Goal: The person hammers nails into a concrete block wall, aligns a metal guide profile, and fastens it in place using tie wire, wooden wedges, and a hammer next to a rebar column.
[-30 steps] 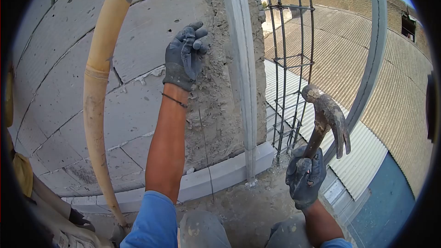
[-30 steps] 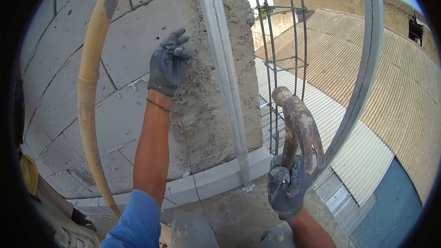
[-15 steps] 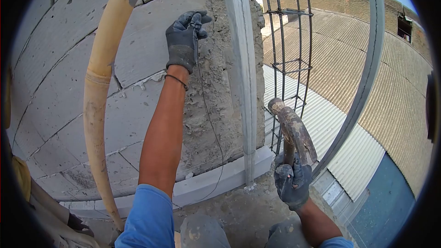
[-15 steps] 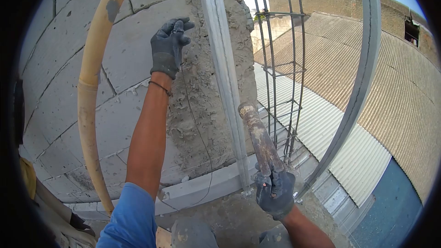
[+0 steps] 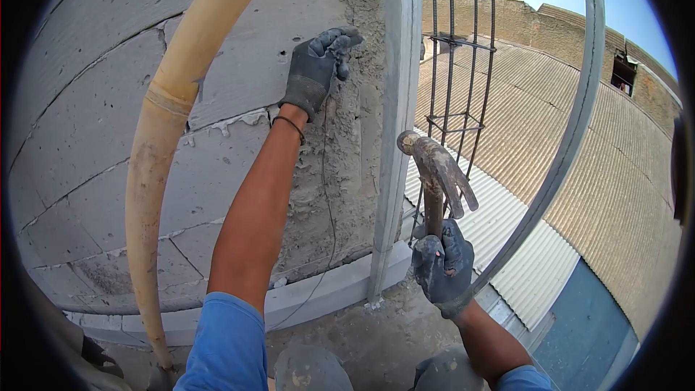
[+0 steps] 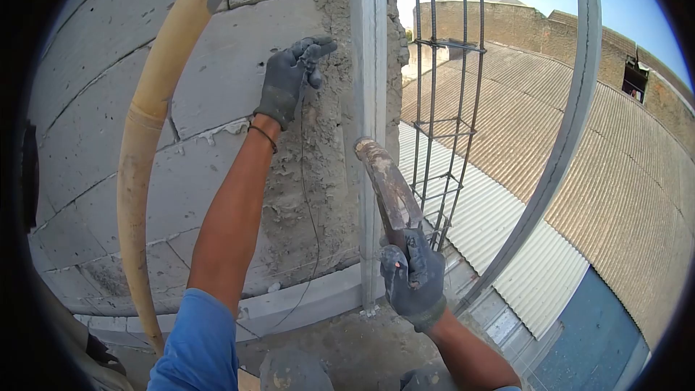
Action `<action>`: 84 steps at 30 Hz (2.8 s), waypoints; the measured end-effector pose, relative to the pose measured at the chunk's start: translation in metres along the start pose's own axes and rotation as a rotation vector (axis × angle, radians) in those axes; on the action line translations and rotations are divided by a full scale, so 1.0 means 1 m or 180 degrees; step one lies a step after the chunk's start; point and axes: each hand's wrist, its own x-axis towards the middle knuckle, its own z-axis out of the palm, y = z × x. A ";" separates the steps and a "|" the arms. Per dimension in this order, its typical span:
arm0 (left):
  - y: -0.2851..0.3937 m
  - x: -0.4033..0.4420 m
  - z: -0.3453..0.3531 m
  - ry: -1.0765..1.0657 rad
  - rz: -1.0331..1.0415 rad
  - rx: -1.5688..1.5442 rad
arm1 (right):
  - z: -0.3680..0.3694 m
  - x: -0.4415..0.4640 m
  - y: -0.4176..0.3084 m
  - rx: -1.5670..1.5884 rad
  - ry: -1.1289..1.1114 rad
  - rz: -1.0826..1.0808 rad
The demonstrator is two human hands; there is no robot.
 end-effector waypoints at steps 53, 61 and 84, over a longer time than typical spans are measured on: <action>-0.076 -0.143 -0.002 0.0664 -0.0514 -0.0590 | 0.013 -0.018 0.036 0.0065 -0.0135 0.0230; -0.061 -0.139 -0.005 0.0502 -0.0773 -0.0490 | 0.025 -0.018 0.035 -0.0325 -0.0237 0.0075; -0.057 -0.134 0.000 0.0715 -0.0699 -0.0934 | 0.045 -0.015 0.035 -0.0411 -0.0384 -0.0028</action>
